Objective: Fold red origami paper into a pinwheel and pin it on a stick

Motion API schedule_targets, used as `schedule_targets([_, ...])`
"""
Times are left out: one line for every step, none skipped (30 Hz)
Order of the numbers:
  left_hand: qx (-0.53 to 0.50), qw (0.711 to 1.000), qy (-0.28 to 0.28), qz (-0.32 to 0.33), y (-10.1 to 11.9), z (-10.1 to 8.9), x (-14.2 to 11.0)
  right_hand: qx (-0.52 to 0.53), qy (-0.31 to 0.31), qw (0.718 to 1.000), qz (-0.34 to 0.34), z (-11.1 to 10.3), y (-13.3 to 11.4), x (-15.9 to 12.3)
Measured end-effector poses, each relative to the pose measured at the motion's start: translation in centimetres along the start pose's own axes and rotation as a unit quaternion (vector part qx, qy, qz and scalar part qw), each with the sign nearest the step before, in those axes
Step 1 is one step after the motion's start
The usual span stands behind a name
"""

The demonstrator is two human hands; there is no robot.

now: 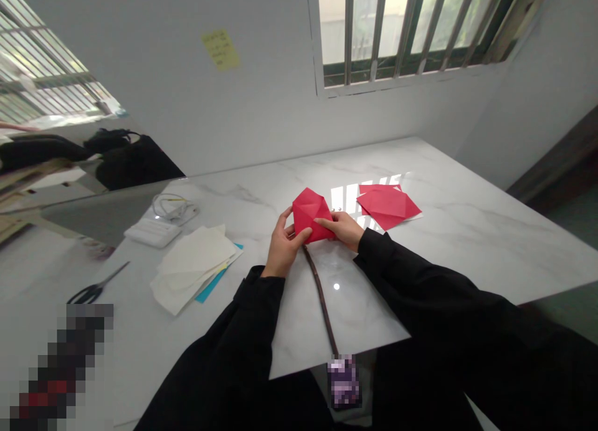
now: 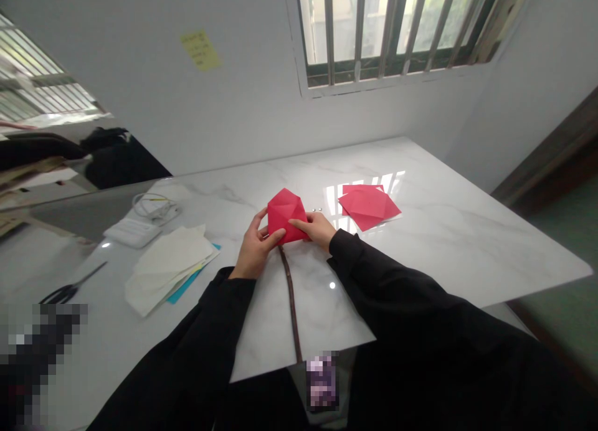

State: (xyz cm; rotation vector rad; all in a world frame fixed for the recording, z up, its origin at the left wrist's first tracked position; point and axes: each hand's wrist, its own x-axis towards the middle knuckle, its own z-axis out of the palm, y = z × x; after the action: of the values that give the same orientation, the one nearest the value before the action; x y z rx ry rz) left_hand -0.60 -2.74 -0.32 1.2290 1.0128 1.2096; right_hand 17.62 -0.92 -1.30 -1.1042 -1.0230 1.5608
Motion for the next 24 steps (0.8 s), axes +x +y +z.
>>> schedule_targets([-0.001, 1.0, 0.004, -0.003, -0.1, -0.1, 0.0, 0.003, -0.005, 1.0, 0.008, 0.0, 0.0, -0.1])
schedule_targets([0.0, 1.0, 0.01, -0.005, -0.1, -0.1, 0.1, 0.009, -0.012, 1.0, 0.017, 0.1, -0.1, -0.2])
schedule_targets([-0.001, 1.0, 0.016, -0.006, -0.1, -0.2, 0.1, 0.018, -0.022, 0.999, 0.025, 0.1, -0.3, -0.3])
schedule_targets([-0.003, 1.0, 0.023, -0.007, -0.2, -0.2, 0.2, 0.028, -0.033, 0.999, 0.03, 0.1, -0.4, -0.4])
schedule_targets([-0.007, 1.0, 0.029, -0.007, -0.2, -0.3, 0.2, 0.036, -0.046, 0.998, 0.031, 0.0, -0.6, -0.5])
schedule_targets([-0.013, 0.999, 0.034, -0.007, -0.3, -0.3, 0.3, 0.039, -0.06, 0.997, 0.027, 0.0, -0.8, -0.6])
schedule_targets([-0.02, 0.999, 0.04, -0.007, -0.3, -0.4, 0.4, 0.037, -0.076, 0.996, 0.018, 0.0, -1.0, -0.7])
schedule_targets([-0.027, 0.999, 0.046, -0.008, -0.4, -0.5, 0.4, 0.03, -0.091, 0.995, 0.007, -0.1, -1.1, -0.8])
schedule_targets([-0.033, 0.998, 0.052, -0.01, -0.4, -0.5, 0.5, 0.022, -0.104, 0.994, -0.006, -0.2, -1.2, -0.8])
schedule_targets([-0.038, 0.998, 0.057, -0.012, -0.4, -0.6, 0.5, 0.013, -0.112, 0.993, -0.018, -0.2, -1.3, -0.9])
schedule_targets([-0.041, 0.997, 0.062, -0.013, -0.4, -0.6, 0.6, 0.006, -0.116, 0.993, -0.028, -0.3, -1.3, -0.9])
schedule_targets([-0.043, 0.997, 0.065, -0.013, -0.3, -0.6, 0.6, 0.0, -0.115, 0.993, -0.035, -0.3, -1.3, -0.8])
schedule_targets([-0.042, 0.997, 0.066, -0.011, -0.3, -0.7, 0.6, -0.004, -0.109, 0.993, -0.04, -0.3, -1.3, -0.8])
schedule_targets([-0.04, 0.997, 0.064, -0.009, -0.3, -0.7, 0.6, -0.008, -0.101, 0.994, -0.043, -0.3, -1.2, -0.7])
schedule_targets([-0.035, 0.998, 0.061, -0.006, -0.3, -0.6, 0.6, -0.012, -0.095, 0.994, -0.044, -0.3, -1.1, -0.7])
schedule_targets([-0.029, 0.998, 0.057, -0.005, -0.3, -0.6, 0.6, -0.013, -0.089, 0.995, -0.045, -0.3, -0.9, -0.6])
schedule_targets([-0.022, 0.998, 0.054, -0.004, -0.3, -0.6, 0.5, -0.014, -0.085, 0.995, -0.045, -0.2, -0.8, -0.6])
schedule_targets([-0.016, 0.998, 0.052, -0.004, -0.3, -0.5, 0.5, -0.013, -0.083, 0.995, -0.046, -0.2, -0.7, -0.6])
schedule_targets([-0.013, 0.999, 0.05, -0.005, -0.3, -0.5, 0.5, -0.012, -0.082, 0.995, -0.047, -0.2, -0.7, -0.5])
schedule_targets([-0.013, 0.999, 0.048, -0.007, -0.3, -0.5, 0.5, -0.011, -0.082, 0.995, -0.048, -0.2, -0.6, -0.5])
schedule_targets([-0.015, 0.999, 0.045, -0.012, -0.2, -0.5, 0.5, -0.01, -0.081, 0.996, -0.048, -0.2, -0.6, -0.5])
schedule_targets([-0.02, 0.999, 0.044, -0.018, -0.1, -0.5, 0.5, -0.01, -0.078, 0.996, -0.049, -0.2, -0.7, -0.4])
schedule_targets([-0.027, 0.998, 0.044, -0.025, 0.1, -0.6, 0.5, -0.009, -0.074, 0.996, -0.048, -0.3, -0.7, -0.4])
schedule_targets([-0.036, 0.998, 0.046, -0.031, 0.2, -0.7, 0.6, -0.009, -0.07, 0.996, -0.049, -0.3, -0.8, -0.4])
